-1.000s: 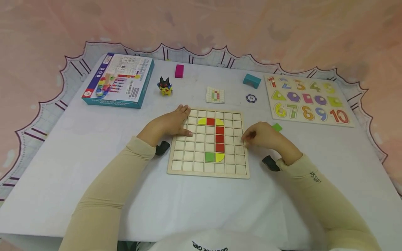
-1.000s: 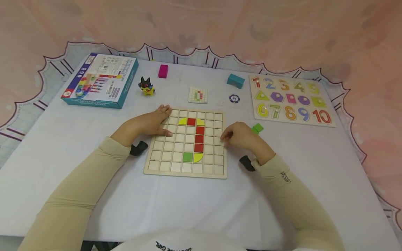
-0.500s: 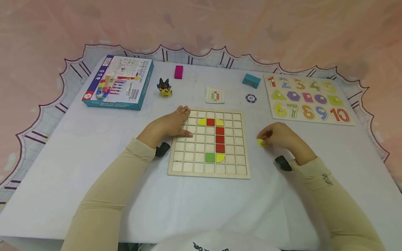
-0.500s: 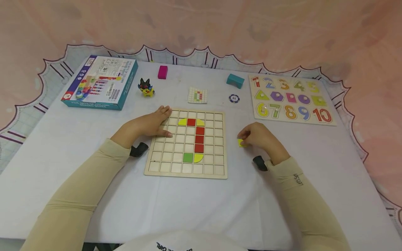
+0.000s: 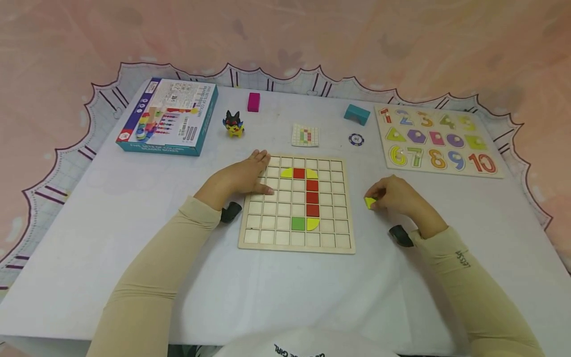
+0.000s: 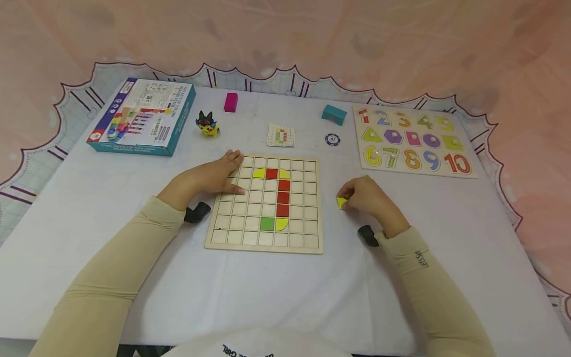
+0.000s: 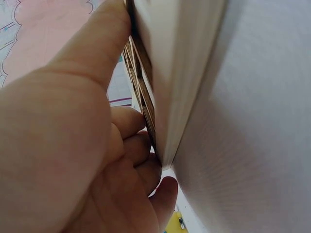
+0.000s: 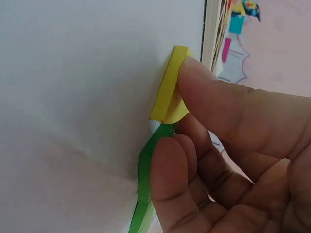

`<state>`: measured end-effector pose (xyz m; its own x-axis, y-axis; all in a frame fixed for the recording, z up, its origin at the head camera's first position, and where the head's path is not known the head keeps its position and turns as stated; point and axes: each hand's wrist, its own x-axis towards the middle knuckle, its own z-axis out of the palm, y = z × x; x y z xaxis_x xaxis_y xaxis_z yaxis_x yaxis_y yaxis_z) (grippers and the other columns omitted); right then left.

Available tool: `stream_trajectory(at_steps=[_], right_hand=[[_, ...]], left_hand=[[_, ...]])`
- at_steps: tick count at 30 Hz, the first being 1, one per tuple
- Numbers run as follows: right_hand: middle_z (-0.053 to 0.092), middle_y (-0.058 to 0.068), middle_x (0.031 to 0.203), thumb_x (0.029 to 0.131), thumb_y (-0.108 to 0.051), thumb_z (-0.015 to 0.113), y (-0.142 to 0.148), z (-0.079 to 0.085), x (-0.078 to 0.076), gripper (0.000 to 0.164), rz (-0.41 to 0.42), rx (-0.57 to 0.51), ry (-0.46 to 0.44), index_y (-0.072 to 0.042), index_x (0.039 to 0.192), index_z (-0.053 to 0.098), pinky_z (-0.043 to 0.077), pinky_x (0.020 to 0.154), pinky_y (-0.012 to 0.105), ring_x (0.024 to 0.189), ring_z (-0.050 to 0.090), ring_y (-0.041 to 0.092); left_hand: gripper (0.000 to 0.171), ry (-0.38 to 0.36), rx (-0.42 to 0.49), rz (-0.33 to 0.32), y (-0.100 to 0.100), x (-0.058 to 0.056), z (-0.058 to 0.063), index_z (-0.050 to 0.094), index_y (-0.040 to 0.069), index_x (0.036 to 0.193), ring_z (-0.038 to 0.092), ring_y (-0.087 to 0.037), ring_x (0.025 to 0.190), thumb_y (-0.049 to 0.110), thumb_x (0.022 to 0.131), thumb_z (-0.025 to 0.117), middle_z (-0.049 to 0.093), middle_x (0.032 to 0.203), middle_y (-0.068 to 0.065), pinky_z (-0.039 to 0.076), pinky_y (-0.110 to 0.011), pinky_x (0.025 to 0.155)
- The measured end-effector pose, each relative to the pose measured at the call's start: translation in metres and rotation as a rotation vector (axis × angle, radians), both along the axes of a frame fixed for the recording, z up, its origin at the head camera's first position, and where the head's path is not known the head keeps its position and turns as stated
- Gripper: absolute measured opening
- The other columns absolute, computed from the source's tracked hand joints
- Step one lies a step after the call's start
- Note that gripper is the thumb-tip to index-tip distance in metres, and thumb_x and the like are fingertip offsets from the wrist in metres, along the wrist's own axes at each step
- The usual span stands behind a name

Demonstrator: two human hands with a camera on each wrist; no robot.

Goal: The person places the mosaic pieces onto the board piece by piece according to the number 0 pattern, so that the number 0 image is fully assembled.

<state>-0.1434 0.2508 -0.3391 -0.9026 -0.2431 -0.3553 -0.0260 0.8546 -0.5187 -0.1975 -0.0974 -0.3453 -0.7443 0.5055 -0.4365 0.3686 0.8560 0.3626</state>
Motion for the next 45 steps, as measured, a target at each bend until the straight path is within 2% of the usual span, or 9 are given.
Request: stream_trajectory(at_steps=[10,19,28,33,40,45], right_hand=[[0.064,0.01,0.088,0.076,-0.002,0.071,-0.005,0.001,0.004,0.019,0.032,-0.002,0.029,0.0,0.095,0.068,0.045,0.073,0.033,0.082,0.053,0.022],[0.065,0.01,0.09,0.079,-0.003,0.067,-0.005,0.007,0.003,0.017,0.073,0.003,0.017,-0.001,0.096,0.069,0.045,0.076,0.035,0.085,0.055,0.023],[0.063,0.011,0.096,0.083,0.0,0.061,-0.01,0.009,0.002,0.023,0.096,-0.032,0.016,-0.002,0.104,0.069,0.044,0.079,0.034,0.089,0.05,0.024],[0.062,0.01,0.095,0.08,-0.002,0.063,-0.014,0.009,0.001,0.02,0.096,-0.054,0.011,-0.002,0.1,0.068,0.043,0.081,0.035,0.09,0.051,0.024],[0.058,0.005,0.08,0.073,-0.003,0.068,-0.023,0.009,-0.001,0.014,0.089,-0.115,-0.001,-0.005,0.086,0.062,0.042,0.067,0.028,0.077,0.05,0.019],[0.058,0.006,0.077,0.071,0.001,0.065,-0.036,0.009,-0.002,0.012,0.084,-0.204,-0.056,-0.003,0.08,0.058,0.045,0.064,0.027,0.071,0.053,0.019]], left_hand=[[0.095,0.007,-0.002,-0.002,-0.001,-0.001,-0.003,0.002,0.002,0.147,-0.008,-0.03,0.142,0.046,0.085,0.059,-0.004,0.155,-0.014,0.005,-0.043,0.116],[0.096,0.009,-0.005,-0.007,-0.001,-0.002,-0.003,0.002,0.001,0.147,-0.009,-0.03,0.142,0.047,0.085,0.059,-0.005,0.155,-0.014,0.005,-0.042,0.116],[0.096,0.016,-0.01,-0.012,-0.001,-0.002,-0.003,0.002,0.001,0.147,-0.008,-0.03,0.142,0.047,0.085,0.059,-0.004,0.155,-0.014,0.005,-0.043,0.116],[0.096,0.011,-0.006,-0.009,-0.001,-0.001,-0.002,0.002,0.002,0.147,-0.008,-0.03,0.142,0.047,0.085,0.059,-0.004,0.155,-0.014,0.005,-0.043,0.116],[0.095,0.006,-0.005,-0.012,-0.001,-0.001,-0.001,0.002,0.001,0.147,-0.009,-0.03,0.142,0.047,0.086,0.059,-0.005,0.155,-0.015,0.004,-0.042,0.116],[0.096,0.014,-0.005,-0.02,-0.002,0.0,0.0,0.002,0.0,0.147,-0.008,-0.031,0.142,0.046,0.085,0.06,-0.004,0.155,-0.016,0.005,-0.043,0.116]])
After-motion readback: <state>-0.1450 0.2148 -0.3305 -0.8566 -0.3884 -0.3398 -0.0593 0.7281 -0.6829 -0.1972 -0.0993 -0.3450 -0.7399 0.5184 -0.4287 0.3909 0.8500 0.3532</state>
